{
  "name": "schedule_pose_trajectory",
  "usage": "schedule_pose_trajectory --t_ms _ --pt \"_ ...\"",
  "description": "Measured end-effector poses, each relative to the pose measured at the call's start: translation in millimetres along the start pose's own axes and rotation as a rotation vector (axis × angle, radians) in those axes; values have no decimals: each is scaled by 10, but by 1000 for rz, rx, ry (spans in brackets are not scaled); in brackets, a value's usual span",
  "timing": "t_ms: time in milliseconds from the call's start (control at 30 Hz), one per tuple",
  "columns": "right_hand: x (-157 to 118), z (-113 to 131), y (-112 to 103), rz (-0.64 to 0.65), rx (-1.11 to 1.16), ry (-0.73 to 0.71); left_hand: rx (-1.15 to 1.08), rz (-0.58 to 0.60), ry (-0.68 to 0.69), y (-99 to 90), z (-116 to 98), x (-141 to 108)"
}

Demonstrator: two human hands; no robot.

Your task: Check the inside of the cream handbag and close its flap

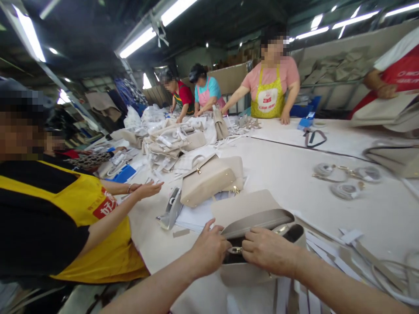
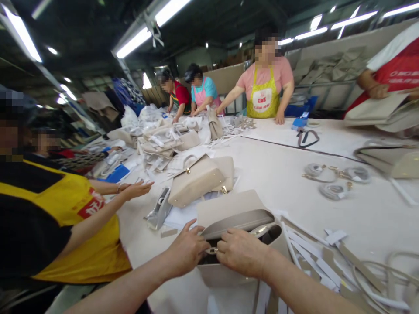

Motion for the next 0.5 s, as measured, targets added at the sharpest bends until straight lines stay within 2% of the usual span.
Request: schedule_pose_trajectory --t_ms 133,200,267,400,500 --pt "-384 -182 -31 50 -37 5 14 -22 43 -9 222 -45" --pt "-594 -269 -2 71 -30 78 1 -18 -1 20 351 -82" --pt "-748 -311 38 91 -24 159 -19 -22 -31 20 391 -100" --pt "-831 -295 122 107 26 263 -79 -71 34 -65 170 40" --pt "-831 -277 145 117 128 349 -107 19 89 11 -29 277"
Point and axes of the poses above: each hand's wrist, its own x-axis towards the middle knuckle, its own y-axis out of the palm, z = x × y, the point moved 7 cm from there along x, towards the middle knuckle, and after that the axes turned 8 degrees about z, right-handed, at the moved point
